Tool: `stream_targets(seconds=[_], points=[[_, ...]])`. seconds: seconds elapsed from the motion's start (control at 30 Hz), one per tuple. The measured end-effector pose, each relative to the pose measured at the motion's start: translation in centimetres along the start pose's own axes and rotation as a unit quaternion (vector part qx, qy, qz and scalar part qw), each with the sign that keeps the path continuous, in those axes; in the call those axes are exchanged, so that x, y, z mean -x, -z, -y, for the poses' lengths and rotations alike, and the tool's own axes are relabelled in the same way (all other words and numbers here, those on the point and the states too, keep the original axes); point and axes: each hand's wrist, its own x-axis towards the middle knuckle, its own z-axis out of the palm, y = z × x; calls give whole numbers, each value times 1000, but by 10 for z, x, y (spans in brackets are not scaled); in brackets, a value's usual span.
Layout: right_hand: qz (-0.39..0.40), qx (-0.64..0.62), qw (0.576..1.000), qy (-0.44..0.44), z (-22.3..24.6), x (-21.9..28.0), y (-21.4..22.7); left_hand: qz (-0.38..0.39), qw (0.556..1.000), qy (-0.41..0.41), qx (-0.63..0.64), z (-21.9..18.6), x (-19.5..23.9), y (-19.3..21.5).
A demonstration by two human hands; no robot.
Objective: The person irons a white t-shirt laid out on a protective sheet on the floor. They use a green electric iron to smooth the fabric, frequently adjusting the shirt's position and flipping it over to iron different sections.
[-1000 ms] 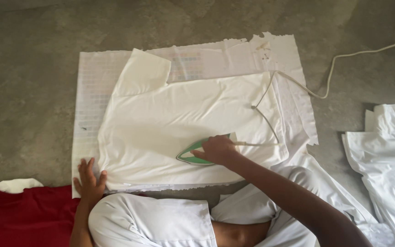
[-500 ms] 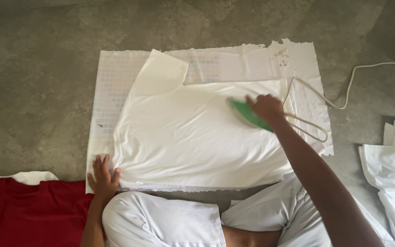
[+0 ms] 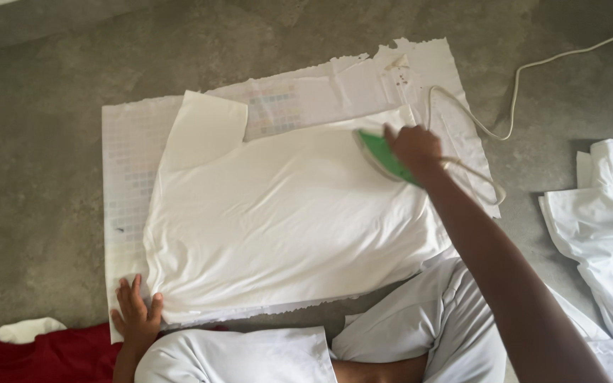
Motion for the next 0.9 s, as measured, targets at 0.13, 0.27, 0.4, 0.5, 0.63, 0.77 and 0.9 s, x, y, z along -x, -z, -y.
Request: stream_targets(seconds=[0.13, 0.27, 0.4, 0.5, 0.63, 0.77, 0.9], points=[[21, 1, 998, -56, -37, -30, 16, 6, 1000, 14, 11, -3, 3, -4], [117, 51, 983, 133, -17, 8, 27, 23, 999, 20, 10, 1, 2, 1], [142, 81, 965, 205, 54, 74, -1, 62, 997, 47, 15, -9, 2, 6], [179, 86, 942, 270, 111, 136, -30, 40, 999, 14, 6, 3, 4, 3], [121, 172, 869, 447, 123, 161, -64, 31, 999, 12, -1, -2, 5, 0], [-44, 139, 868, 474, 78, 143, -65, 47, 999, 16, 5, -17, 15, 9], [111, 194, 936, 273, 17, 65, -29, 51, 999, 11, 14, -20, 14, 12]])
